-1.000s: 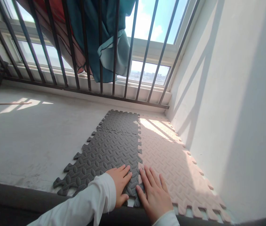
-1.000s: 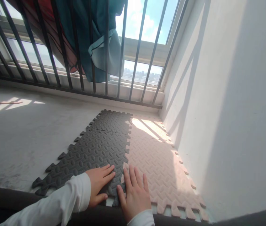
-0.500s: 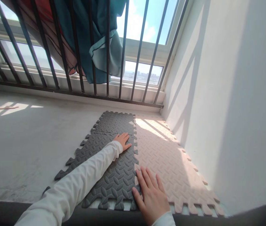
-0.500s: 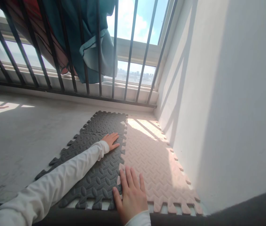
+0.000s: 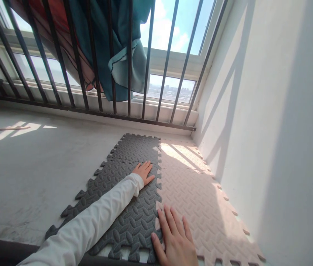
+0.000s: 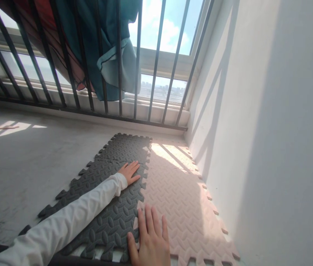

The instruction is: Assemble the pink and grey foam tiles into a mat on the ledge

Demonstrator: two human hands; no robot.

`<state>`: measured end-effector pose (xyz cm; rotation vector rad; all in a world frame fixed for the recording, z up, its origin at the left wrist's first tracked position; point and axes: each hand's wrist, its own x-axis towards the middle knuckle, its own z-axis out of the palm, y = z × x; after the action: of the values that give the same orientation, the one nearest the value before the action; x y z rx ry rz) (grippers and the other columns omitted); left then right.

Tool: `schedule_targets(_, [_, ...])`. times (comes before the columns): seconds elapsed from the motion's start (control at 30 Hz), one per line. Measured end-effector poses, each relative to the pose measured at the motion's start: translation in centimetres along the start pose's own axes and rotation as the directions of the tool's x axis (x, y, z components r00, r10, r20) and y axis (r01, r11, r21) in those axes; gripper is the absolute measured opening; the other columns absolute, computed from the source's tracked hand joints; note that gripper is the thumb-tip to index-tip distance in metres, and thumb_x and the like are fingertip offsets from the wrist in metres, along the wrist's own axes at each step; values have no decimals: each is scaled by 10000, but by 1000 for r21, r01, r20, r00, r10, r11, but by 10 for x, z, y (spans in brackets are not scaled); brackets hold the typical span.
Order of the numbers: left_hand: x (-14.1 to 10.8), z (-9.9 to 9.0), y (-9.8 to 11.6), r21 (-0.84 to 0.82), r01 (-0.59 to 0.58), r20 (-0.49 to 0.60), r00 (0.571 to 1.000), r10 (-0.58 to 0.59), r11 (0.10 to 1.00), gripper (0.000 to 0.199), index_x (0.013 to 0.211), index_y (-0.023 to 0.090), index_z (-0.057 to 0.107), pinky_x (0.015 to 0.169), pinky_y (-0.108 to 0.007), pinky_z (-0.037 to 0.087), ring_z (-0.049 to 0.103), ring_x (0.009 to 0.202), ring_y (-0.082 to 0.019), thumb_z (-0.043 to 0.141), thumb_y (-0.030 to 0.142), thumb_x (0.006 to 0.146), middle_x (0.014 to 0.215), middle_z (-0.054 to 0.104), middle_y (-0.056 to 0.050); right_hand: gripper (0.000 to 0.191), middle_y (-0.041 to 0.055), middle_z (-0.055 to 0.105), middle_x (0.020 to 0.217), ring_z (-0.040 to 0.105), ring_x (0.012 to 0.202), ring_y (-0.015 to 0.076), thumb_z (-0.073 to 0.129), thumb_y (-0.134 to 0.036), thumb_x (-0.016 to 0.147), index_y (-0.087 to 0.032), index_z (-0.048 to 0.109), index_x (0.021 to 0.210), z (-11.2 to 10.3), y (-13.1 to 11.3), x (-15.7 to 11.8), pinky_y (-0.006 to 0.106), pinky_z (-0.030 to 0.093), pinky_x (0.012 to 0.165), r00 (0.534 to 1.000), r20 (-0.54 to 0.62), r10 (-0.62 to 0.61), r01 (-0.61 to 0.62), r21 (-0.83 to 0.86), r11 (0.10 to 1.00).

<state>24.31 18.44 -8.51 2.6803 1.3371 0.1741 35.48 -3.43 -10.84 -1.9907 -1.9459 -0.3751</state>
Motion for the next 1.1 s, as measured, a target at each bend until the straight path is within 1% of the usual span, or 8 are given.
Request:
schedule_targets(0.17, [-6,3,5,7,100,-84,991,-99,995,461,1229,177,401,1000,-374,232,297,1216,-182,309,331,804,1338,342,-57,535,-52,343,1311,349,1183,233,297,-575,772,-358,291,1262,-2,5,1,467,260,967,994,104,-31,26,50,998])
schedule_targets(0.27, [-19,6,12,23,190,-97,978,-187,982,454,1235,173,398,996,-378,239,298,1216,-189,307,293,806,1336,345,-55,537,-45,327,1319,316,1203,230,296,-570,775,-346,294,1263,-5,2,1,467,216,992,992,123,12,-19,57,998])
schedule_targets(0.57, [-105,32,20,16,148,-96,985,-146,989,520,1299,231,272,1015,-392,181,211,1254,-205,334,380,805,1383,241,-21,531,-29,304,1332,256,1231,231,289,-559,774,-331,327,1253,-4,-3,1,472,144,1014,972,226,65,-79,53,995])
schedule_targets(0.67, [-134,33,25,-37,189,-14,982,-190,981,538,1307,269,239,1022,-397,168,180,1264,-209,368,334,788,1395,195,1,536,-23,285,1341,238,1236,235,287,-553,774,-325,321,1258,-1,-1,1,486,132,1013,954,291,69,-82,32,996])
schedule_targets(0.73, [-153,25,28,-84,245,108,966,-236,966,582,1308,279,231,1027,-410,156,152,1271,-221,407,304,754,1400,165,5,546,-16,265,1349,225,1240,233,286,-553,771,-324,305,1266,0,3,2,497,124,1010,928,368,65,-80,26,996])
schedule_targets(0.8, [-171,11,29,-122,312,255,927,-274,942,640,1311,271,222,1031,-427,132,116,1277,-231,442,284,710,1404,133,-1,551,-10,254,1354,219,1240,236,291,-551,766,-330,291,1271,0,8,5,516,136,999,878,475,54,-81,36,996])
schedule_targets(0.9, [-198,-16,26,-117,425,452,827,-333,898,709,1315,267,201,1033,-442,90,59,1283,-221,463,246,657,1408,83,3,565,-23,232,1364,193,1247,232,345,-508,746,-345,256,1280,-2,14,14,526,173,982,780,626,19,-78,67,995])
schedule_targets(1.1, [-239,-55,18,11,554,646,632,-428,832,818,1321,227,179,1026,-427,109,29,1283,-214,501,155,573,1415,41,-15,699,24,251,1366,227,1239,225,488,-249,611,-256,300,1284,-20,7,8,432,337,919,617,773,147,-110,-100,989])
